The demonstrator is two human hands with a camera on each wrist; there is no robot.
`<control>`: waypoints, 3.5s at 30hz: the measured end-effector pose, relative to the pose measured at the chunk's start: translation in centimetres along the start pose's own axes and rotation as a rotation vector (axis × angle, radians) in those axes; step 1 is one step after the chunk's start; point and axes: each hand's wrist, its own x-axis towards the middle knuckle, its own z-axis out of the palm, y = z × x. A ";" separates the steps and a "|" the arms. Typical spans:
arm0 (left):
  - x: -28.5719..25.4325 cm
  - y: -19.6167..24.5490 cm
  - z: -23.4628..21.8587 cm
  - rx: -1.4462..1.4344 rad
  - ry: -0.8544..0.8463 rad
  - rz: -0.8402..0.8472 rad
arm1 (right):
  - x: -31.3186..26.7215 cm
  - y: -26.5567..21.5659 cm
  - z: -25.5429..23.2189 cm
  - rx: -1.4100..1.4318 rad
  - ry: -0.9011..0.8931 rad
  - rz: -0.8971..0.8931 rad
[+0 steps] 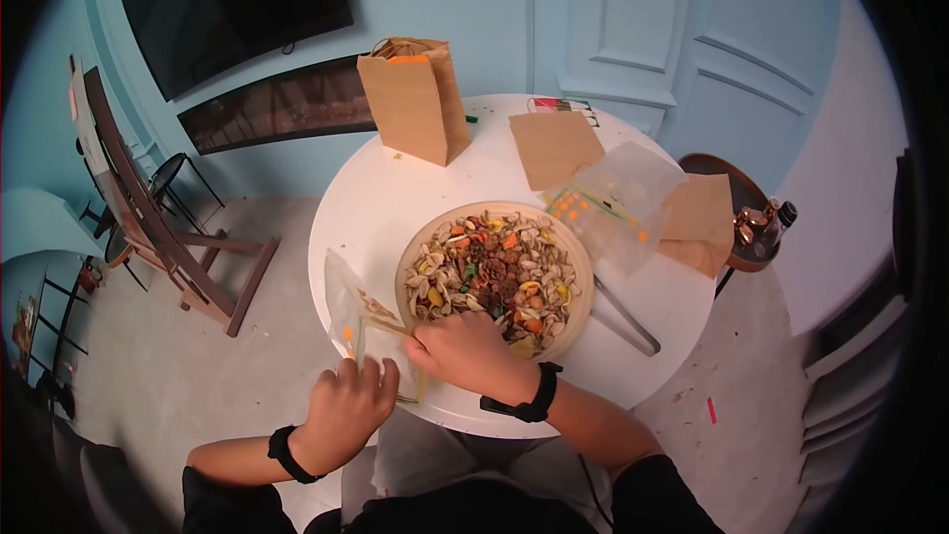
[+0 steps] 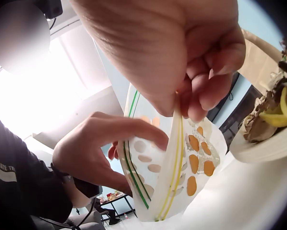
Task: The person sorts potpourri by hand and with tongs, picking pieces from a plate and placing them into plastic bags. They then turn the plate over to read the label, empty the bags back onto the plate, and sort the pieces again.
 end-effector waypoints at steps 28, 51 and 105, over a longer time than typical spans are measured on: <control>7.0 -10.8 4.3 -0.210 0.373 -0.293 | -1.4 11.6 -9.3 0.000 0.432 0.584; 12.5 -7.3 5.5 -0.334 0.426 -0.101 | -3.3 14.2 -9.1 -0.102 0.211 0.655; 16.0 -9.6 21.1 -0.805 0.222 -0.781 | -2.5 15.0 -7.8 0.331 0.311 0.561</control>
